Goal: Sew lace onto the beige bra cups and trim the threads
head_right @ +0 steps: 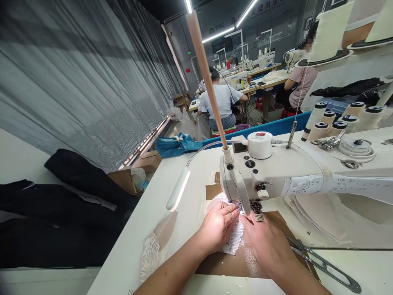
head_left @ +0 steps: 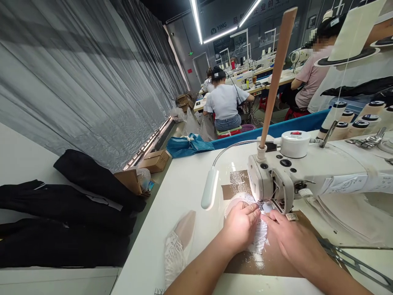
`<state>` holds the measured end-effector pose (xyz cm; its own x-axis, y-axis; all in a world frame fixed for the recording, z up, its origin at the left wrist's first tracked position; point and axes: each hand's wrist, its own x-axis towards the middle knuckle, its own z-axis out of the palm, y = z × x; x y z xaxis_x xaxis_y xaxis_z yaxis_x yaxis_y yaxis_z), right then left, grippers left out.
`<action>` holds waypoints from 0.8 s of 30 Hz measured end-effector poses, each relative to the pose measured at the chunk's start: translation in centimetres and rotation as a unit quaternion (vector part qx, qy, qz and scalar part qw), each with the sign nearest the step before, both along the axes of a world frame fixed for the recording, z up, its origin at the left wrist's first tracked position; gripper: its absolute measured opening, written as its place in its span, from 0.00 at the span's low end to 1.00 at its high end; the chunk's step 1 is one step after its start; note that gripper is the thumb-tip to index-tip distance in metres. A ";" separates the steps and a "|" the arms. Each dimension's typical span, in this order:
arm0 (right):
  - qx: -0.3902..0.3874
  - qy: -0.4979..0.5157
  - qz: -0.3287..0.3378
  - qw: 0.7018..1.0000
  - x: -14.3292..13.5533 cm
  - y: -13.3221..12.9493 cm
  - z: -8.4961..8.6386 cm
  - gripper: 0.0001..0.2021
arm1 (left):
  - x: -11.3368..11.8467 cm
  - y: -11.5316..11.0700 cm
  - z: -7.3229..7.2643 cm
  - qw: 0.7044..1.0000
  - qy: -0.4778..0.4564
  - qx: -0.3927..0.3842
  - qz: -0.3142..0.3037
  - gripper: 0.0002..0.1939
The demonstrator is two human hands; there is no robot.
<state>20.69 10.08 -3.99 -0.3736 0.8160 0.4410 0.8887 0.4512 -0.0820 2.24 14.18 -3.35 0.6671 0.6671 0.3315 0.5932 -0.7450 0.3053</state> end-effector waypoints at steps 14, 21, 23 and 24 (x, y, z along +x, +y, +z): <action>-0.007 -0.027 0.003 1.000 0.2 -0.1 -0.8 0.28 | -0.3 0.7 -0.1 1.000 -0.007 -0.002 -0.005 0.15; -0.009 -0.029 0.013 0.999 0.4 -0.3 -0.8 0.27 | 0.0 0.7 0.2 0.999 0.010 -0.019 0.034 0.16; -0.014 -0.033 0.013 0.999 0.4 -0.3 -0.9 0.26 | 0.0 0.5 0.5 0.998 0.018 -0.022 0.047 0.16; -0.014 -0.036 0.013 0.999 0.5 -0.2 -1.0 0.26 | -0.1 0.3 0.6 0.998 0.022 -0.022 0.055 0.16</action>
<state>21.15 9.85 -4.97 -0.4249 0.8177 0.3884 0.8808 0.4725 -0.0311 2.16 14.51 -2.76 0.6019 0.7503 0.2733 0.6843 -0.6611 0.3078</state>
